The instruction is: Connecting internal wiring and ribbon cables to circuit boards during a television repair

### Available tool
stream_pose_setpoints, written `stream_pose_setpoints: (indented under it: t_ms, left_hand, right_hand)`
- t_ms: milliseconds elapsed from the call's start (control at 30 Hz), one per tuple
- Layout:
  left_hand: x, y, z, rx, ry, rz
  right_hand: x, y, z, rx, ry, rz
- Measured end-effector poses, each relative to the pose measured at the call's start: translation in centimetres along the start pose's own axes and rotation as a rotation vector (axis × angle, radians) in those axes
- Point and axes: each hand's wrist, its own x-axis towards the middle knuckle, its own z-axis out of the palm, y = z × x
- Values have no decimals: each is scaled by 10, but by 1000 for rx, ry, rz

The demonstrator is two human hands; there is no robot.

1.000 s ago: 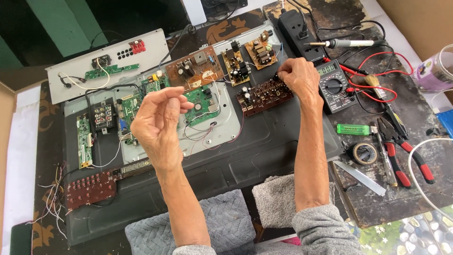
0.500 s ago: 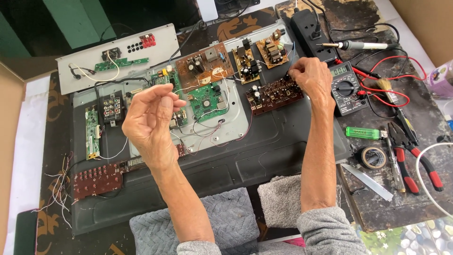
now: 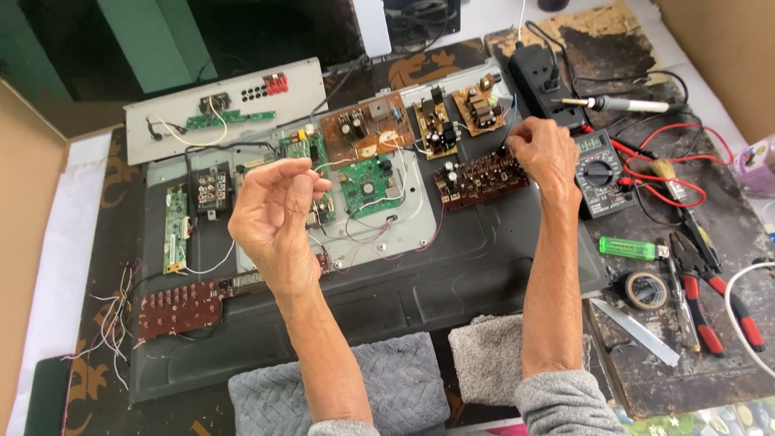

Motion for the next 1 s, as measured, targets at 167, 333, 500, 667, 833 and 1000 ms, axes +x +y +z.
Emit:
stream_pose_setpoints:
  t_ms: [167,333,500,667,833,1000]
  left_hand:
    - [1,1,-5,-3,36,-12]
    - [1,4,-5,-11,54,-10]
    - [-1,-1,-7,-18,75,0]
    - [-1,-2,-8,-18,73,8]
    - [-2,0,-6,-17,78,15]
    - [-1,2,-4,-22,75,16]
  right_hand:
    - [0,-5,-3,-5,-41,51]
    - [-2,-11,-3,3,-46,67]
    - [-1,-8,-1,14,-50,61]
    - [-2,-9,0,22,-43,45]
    - [-1,-6,0,23,-50,42]
    - [0,-5,3,18,-45,40]
